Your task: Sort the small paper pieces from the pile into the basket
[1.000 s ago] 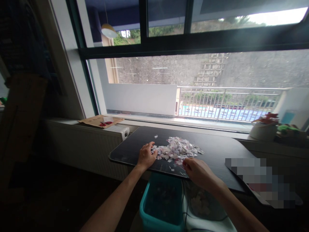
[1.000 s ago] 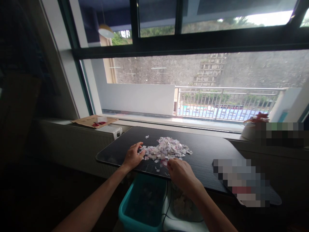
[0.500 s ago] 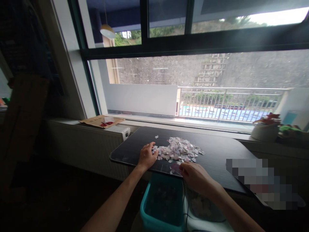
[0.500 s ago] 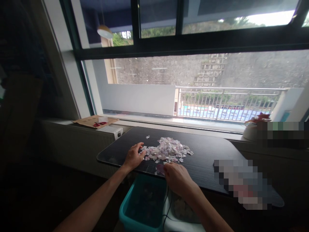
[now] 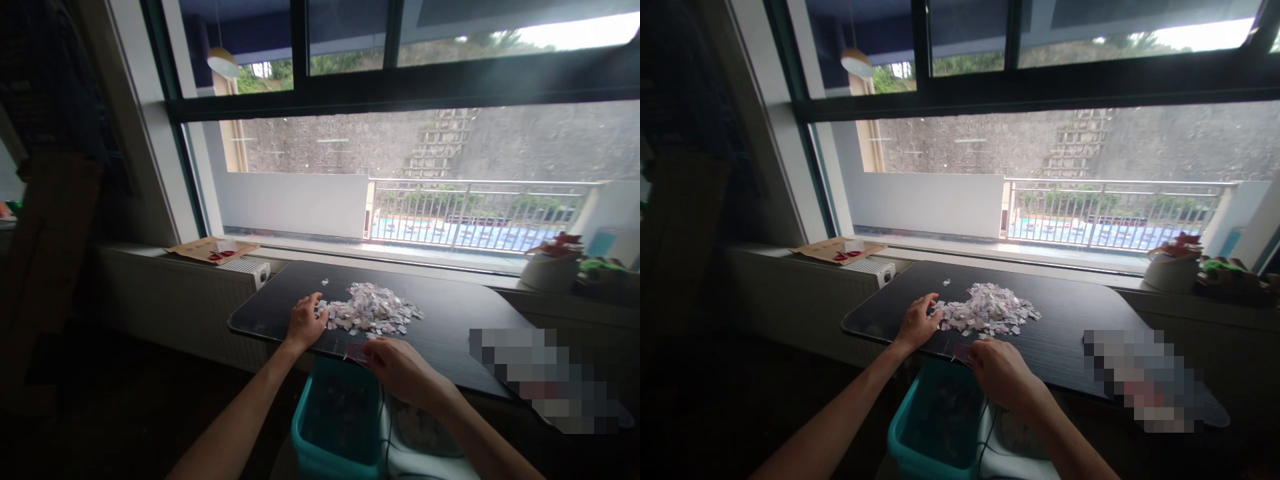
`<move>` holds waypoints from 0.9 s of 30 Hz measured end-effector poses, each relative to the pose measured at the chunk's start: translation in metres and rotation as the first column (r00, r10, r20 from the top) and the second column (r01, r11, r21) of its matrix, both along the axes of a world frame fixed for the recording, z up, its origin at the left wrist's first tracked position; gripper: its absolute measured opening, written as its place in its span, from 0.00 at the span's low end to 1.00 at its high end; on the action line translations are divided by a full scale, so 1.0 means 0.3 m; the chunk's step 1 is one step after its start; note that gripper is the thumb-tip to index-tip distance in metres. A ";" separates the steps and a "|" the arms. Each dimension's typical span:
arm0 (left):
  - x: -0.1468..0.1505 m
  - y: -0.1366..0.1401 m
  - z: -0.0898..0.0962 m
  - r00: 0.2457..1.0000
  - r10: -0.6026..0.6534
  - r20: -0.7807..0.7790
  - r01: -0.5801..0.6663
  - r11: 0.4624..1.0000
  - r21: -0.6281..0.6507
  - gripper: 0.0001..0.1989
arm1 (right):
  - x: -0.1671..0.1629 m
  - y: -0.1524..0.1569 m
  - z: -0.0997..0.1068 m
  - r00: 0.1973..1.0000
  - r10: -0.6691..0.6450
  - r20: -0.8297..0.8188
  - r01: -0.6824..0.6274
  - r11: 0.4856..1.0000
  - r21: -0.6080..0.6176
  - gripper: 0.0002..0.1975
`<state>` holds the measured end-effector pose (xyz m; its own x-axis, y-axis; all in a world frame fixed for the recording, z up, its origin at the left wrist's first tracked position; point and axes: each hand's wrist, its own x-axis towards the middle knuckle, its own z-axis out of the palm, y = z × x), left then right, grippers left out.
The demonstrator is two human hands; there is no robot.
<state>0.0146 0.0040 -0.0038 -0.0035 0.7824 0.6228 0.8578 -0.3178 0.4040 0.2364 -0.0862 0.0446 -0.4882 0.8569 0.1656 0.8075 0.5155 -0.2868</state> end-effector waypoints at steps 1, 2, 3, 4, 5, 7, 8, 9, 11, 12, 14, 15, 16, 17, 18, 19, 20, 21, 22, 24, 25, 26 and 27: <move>0.000 0.000 0.000 1.000 -0.001 0.000 0.001 1.000 0.001 0.18 | -0.003 0.001 0.001 1.000 -0.001 -0.001 0.001 1.000 0.004 0.11; 0.000 0.000 0.000 1.000 -0.001 0.000 0.001 1.000 0.001 0.18 | -0.006 0.002 0.003 1.000 -0.011 -0.001 0.011 1.000 0.011 0.11; 0.001 0.000 0.001 1.000 0.000 -0.001 0.000 1.000 0.001 0.17 | -0.009 0.003 0.005 1.000 -0.026 0.002 0.026 0.999 0.019 0.11; 0.001 -0.001 0.001 1.000 0.001 -0.002 -0.001 1.000 0.000 0.17 | -0.012 0.003 0.007 0.999 -0.038 0.006 0.038 0.999 0.023 0.12; 0.001 -0.001 0.002 1.000 0.002 -0.004 -0.002 1.000 -0.001 0.17 | -0.015 0.001 0.009 0.999 -0.041 0.008 0.041 0.999 0.021 0.12; 0.001 -0.002 0.002 1.000 0.004 -0.003 -0.004 1.000 -0.003 0.17 | -0.016 -0.007 0.011 1.000 0.003 0.001 -0.003 1.000 -0.005 0.11; 0.001 -0.003 0.003 1.000 0.003 -0.001 -0.003 1.000 -0.005 0.17 | -0.013 -0.013 0.011 0.999 0.037 -0.008 -0.037 0.999 -0.025 0.11; 0.002 -0.004 0.004 1.000 0.002 0.000 -0.002 1.000 -0.008 0.18 | -0.005 -0.018 0.010 0.998 0.060 -0.017 -0.061 0.997 -0.041 0.10; 0.003 -0.006 0.006 1.000 0.002 0.002 -0.002 1.000 -0.016 0.18 | 0.023 -0.019 0.008 0.999 0.037 -0.027 -0.038 0.999 -0.034 0.10; 0.004 -0.008 0.008 1.000 0.003 0.003 -0.003 1.000 -0.021 0.18 | 0.043 -0.013 0.007 1.000 -0.013 -0.027 0.013 1.000 -0.012 0.11; 0.005 -0.010 0.010 1.000 0.004 0.002 -0.004 1.000 -0.029 0.17 | 0.087 0.009 0.003 0.991 -0.134 -0.026 0.135 0.990 0.045 0.12; 0.005 -0.010 0.011 1.000 0.004 0.000 -0.004 1.000 -0.031 0.17 | 0.107 0.023 0.001 0.983 -0.185 -0.018 0.186 0.981 0.060 0.12; 0.006 -0.010 0.011 1.000 0.004 -0.002 -0.005 0.999 -0.032 0.17 | 0.123 0.037 -0.002 0.974 -0.227 -0.007 0.227 0.972 0.068 0.11; 0.006 -0.010 0.011 1.000 0.005 -0.004 -0.005 1.000 -0.030 0.17 | 0.133 0.048 -0.005 0.966 -0.257 0.006 0.256 0.964 0.072 0.11; 0.005 -0.009 0.010 1.000 0.006 -0.005 -0.006 1.000 -0.028 0.17 | 0.138 0.057 -0.008 0.962 -0.274 0.016 0.272 0.960 0.071 0.10; 0.005 -0.008 0.009 1.000 0.008 -0.006 -0.008 1.000 -0.025 0.17 | 0.139 0.063 -0.011 0.960 -0.277 0.021 0.276 0.959 0.063 0.10; 0.004 -0.007 0.008 1.000 0.008 -0.007 -0.009 1.000 -0.023 0.17 | 0.135 0.065 -0.013 0.964 -0.265 0.021 0.263 0.964 0.046 0.09; 0.003 -0.005 0.006 1.000 0.009 -0.008 -0.009 1.000 -0.019 0.17 | 0.129 0.065 -0.014 0.971 -0.237 0.014 0.237 0.971 0.023 0.09; 0.002 -0.004 0.005 1.000 0.008 -0.008 -0.008 1.000 -0.016 0.17 | 0.123 0.064 -0.014 0.978 -0.207 0.001 0.207 0.978 -0.003 0.10; 0.001 -0.002 0.003 1.000 0.006 -0.008 -0.006 1.000 -0.011 0.18 | 0.116 0.060 -0.012 0.987 -0.161 -0.025 0.160 0.986 -0.042 0.10; 0.000 -0.002 0.002 1.000 0.006 -0.007 -0.006 1.000 -0.010 0.18 | 0.116 0.058 -0.010 0.987 -0.158 -0.027 0.157 0.986 -0.048 0.11; 0.000 -0.002 0.002 1.000 0.005 -0.006 -0.006 1.000 -0.012 0.18 | 0.118 0.058 -0.007 0.985 -0.169 -0.022 0.168 0.985 -0.045 0.11; 0.001 -0.002 0.003 1.000 0.006 -0.005 -0.006 1.000 -0.017 0.18 | 0.122 0.058 -0.005 0.982 -0.189 -0.009 0.188 0.981 -0.038 0.11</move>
<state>0.0148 0.0036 -0.0030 -0.0056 0.7926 0.6098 0.8617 -0.3056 0.4052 0.2728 -0.0688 0.0432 -0.3154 0.9389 0.1377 0.8854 0.3433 -0.3134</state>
